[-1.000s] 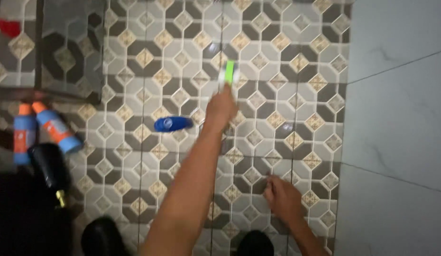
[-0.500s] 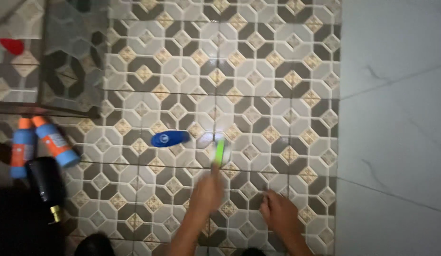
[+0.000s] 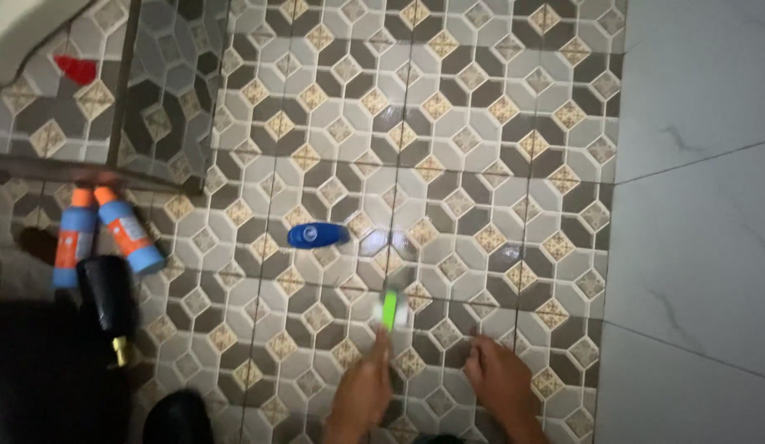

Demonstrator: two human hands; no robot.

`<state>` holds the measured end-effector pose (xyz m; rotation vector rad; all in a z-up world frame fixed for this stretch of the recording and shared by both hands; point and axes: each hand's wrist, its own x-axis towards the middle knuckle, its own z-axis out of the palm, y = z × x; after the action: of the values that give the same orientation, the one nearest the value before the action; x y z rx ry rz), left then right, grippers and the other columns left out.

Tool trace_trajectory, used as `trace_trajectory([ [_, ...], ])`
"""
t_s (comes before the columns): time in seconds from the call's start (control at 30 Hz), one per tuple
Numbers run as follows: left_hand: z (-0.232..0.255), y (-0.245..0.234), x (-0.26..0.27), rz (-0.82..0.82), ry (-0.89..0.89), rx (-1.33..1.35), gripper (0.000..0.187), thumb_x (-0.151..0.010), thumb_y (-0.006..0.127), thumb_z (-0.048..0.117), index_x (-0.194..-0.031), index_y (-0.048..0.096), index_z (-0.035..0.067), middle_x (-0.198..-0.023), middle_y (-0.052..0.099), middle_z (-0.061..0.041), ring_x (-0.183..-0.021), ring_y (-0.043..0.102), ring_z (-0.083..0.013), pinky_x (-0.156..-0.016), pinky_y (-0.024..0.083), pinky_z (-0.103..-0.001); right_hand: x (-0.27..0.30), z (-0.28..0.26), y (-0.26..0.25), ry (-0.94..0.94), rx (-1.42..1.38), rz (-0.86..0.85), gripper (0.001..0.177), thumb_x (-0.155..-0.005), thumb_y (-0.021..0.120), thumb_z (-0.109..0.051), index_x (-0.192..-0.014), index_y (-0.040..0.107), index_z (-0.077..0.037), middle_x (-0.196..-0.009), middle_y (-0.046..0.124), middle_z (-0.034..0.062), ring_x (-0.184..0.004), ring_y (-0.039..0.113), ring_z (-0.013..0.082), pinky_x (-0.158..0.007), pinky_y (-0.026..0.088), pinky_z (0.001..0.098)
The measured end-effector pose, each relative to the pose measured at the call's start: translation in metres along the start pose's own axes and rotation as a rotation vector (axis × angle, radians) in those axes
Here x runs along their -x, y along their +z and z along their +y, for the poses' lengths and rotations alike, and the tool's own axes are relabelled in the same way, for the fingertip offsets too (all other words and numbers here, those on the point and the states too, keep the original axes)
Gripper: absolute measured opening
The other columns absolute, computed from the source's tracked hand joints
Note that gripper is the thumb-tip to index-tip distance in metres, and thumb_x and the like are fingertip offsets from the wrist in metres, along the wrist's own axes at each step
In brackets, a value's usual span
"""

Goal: Scrubbing floor tiles in a bathroom using a brush and cleaning liquid.

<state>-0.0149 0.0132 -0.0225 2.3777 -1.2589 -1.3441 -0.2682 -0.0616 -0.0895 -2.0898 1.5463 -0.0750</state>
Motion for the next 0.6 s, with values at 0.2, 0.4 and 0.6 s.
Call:
trace_trajectory([
  [0.2,0.062,-0.06,-0.111,0.033,0.038,0.017,0.069,-0.096,0.048,0.009,-0.16,0.025,0.019,-0.09,0.065,-0.018,-0.071,0.067,-0.0368,-0.062,0.052,-0.052,-0.001,-0.01,-0.008,0.032,-0.023,-0.008,0.029,-0.084,0.065,-0.028,-0.111,0.07,-0.019,-0.087,0.077,0.0059,-0.077,0.071,0.0314,-0.068,0.054,0.0426],
  [0.4,0.096,-0.077,-0.195,0.189,0.06,-0.008,0.067,-0.095,0.041,0.014,-0.161,0.034,0.02,-0.111,0.067,-0.029,-0.098,0.067,-0.0476,-0.086,0.053,-0.056,0.002,-0.019,-0.023,0.122,-0.082,-0.098,0.033,-0.084,0.066,-0.029,-0.115,0.071,-0.019,-0.093,0.077,0.003,-0.081,0.071,0.0263,-0.075,0.055,0.0372],
  [0.6,0.011,-0.001,0.001,-0.033,0.161,-0.095,0.065,-0.106,0.034,0.022,-0.163,0.008,0.003,-0.073,0.065,-0.011,-0.056,0.062,-0.0257,-0.048,0.051,-0.045,0.003,-0.012,-0.005,0.012,-0.029,0.081,0.023,-0.084,0.067,-0.027,-0.105,0.069,-0.017,-0.085,0.075,0.005,-0.073,0.069,0.03,-0.065,0.052,0.0415],
])
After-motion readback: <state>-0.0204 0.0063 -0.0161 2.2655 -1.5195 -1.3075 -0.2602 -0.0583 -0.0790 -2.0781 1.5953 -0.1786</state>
